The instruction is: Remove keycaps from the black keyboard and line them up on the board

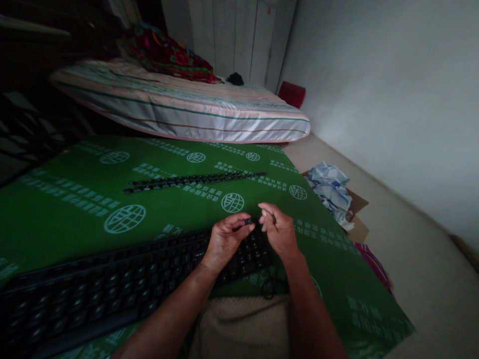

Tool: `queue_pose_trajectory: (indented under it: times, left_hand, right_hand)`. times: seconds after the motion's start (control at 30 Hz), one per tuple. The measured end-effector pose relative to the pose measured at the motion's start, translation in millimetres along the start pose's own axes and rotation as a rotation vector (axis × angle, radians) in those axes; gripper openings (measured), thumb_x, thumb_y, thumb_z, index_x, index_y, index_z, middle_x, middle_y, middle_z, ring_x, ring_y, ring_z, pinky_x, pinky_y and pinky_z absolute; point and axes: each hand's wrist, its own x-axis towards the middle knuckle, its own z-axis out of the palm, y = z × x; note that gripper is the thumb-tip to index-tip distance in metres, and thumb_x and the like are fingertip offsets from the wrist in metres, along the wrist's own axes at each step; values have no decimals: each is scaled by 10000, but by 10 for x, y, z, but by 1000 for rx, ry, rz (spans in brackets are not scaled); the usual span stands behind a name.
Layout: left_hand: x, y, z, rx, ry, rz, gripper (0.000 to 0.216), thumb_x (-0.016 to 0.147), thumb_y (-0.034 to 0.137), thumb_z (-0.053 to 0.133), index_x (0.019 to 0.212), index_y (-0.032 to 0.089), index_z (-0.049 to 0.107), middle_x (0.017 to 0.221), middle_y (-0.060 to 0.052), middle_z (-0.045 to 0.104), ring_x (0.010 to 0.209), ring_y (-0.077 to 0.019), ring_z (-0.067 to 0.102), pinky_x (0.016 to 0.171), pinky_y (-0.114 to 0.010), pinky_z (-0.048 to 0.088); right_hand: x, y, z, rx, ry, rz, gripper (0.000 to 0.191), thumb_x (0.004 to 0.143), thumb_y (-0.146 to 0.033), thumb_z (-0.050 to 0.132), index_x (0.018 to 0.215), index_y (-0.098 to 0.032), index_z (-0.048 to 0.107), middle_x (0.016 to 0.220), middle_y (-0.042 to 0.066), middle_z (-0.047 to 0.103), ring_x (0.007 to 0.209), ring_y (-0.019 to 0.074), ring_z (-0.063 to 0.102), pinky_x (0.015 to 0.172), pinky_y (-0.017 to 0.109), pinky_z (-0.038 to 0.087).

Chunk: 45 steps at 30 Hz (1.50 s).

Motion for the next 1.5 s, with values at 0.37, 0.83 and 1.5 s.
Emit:
queue_pose_trajectory:
  times: [0.37, 0.83, 1.5]
  left_hand:
    - [-2, 38, -15, -34, -85, -17, 136, 623, 127, 684, 755, 142, 654, 737, -13, 728, 677, -148, 676, 692, -252, 551]
    - [-13, 41, -58, 98, -115, 23, 166, 703, 161, 619, 854, 143, 685, 803, -35, 739, 797, -190, 688, 787, -298, 547]
    - [-29, -28, -93, 362, -35, 65, 263, 725, 195, 587, 985, 175, 620, 836, -31, 735, 794, -171, 691, 730, -264, 559]
  right_hand:
    - [-69, -35, 25, 23, -183, -34, 230, 732, -167, 548, 906, -202, 693, 737, 1, 684, 621, 122, 610, 589, 230, 491]
    - [-48, -25, 38, 33, -170, -33, 191, 729, -213, 606, 894, -212, 700, 857, 28, 714, 736, 161, 651, 704, 284, 519]
    - [1258, 992, -88, -126, -203, 273, 183, 634, -242, 644, 778, -129, 640, 378, -82, 451, 359, 75, 422, 427, 190, 333]
